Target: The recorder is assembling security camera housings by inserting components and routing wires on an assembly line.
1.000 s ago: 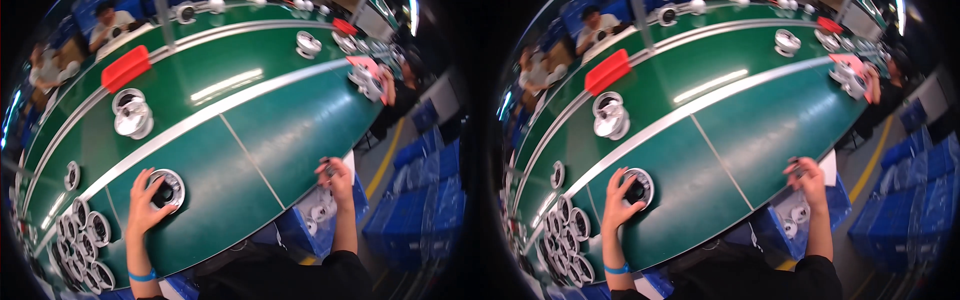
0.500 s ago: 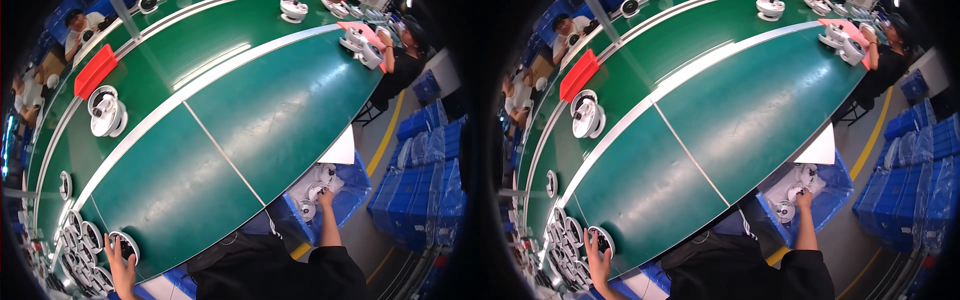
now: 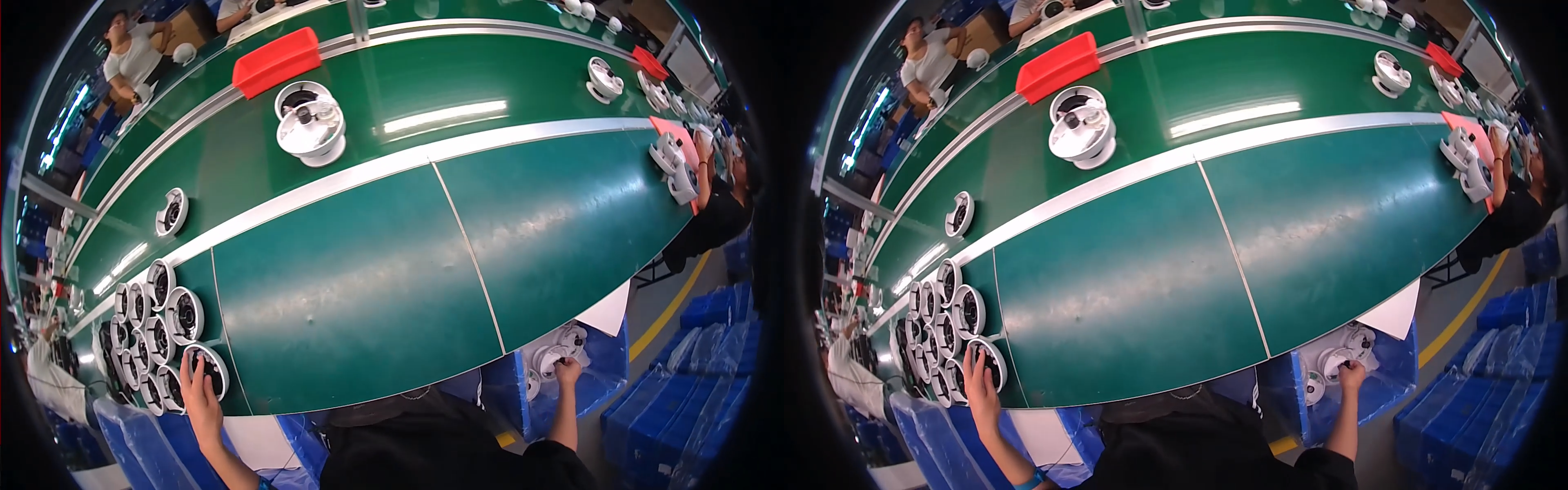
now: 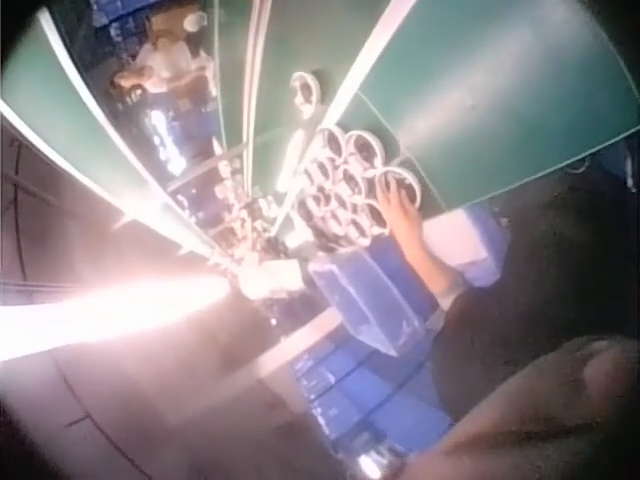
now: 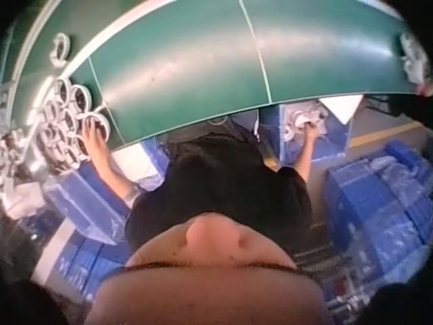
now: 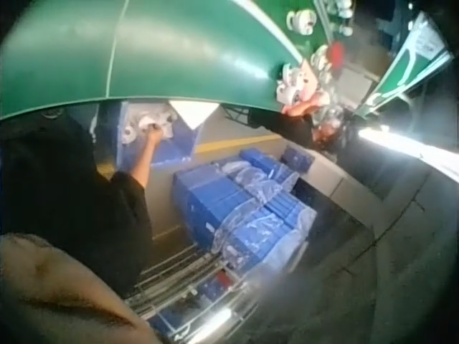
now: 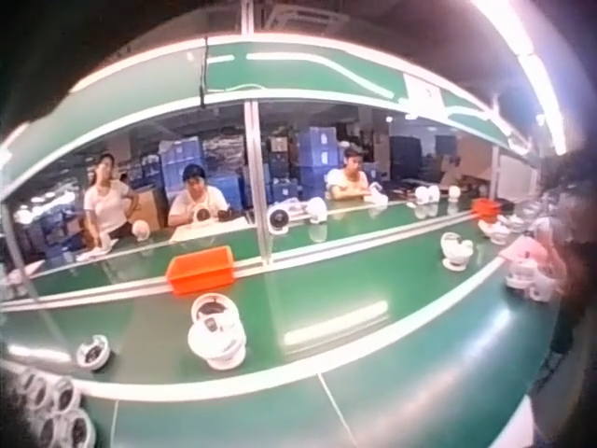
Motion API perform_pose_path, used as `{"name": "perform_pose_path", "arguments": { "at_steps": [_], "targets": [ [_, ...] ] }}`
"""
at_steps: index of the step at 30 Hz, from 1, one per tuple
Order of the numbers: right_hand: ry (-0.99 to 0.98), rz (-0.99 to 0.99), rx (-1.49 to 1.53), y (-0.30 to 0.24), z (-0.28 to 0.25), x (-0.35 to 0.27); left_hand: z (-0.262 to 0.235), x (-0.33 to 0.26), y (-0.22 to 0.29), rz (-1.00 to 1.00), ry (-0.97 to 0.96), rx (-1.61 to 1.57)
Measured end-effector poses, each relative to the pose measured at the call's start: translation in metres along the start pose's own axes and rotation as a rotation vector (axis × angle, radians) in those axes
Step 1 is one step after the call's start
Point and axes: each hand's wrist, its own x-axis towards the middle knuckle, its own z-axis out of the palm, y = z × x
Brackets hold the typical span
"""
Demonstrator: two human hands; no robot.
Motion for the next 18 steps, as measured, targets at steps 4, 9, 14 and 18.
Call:
{"name": "perform_pose_path", "arguments": {
  "at_steps": [4, 9, 14, 18],
  "targets": [
    [-0.118, -0.107, -0.132, -0.062, -0.058, -0.049, -0.016, 0.017, -0.062, 0.062, 0.105, 0.08],
    [-0.308, -0.541, -0.236, -0.292, -0.188, -0.177, -0.048, 0.023, -0.105, 0.133, 0.389, 0.174],
    [-0.346, -0.761, 0.229, -0.433, -0.263, -0.26, -0.088, 0.038, -0.085, 0.26, 0.334, -0.316],
    [-0.214, -1.092, 0.201, -0.517, -0.255, -0.286, -0.098, 0.055, -0.055, 0.53, -0.088, -0.228]
  ]
}}
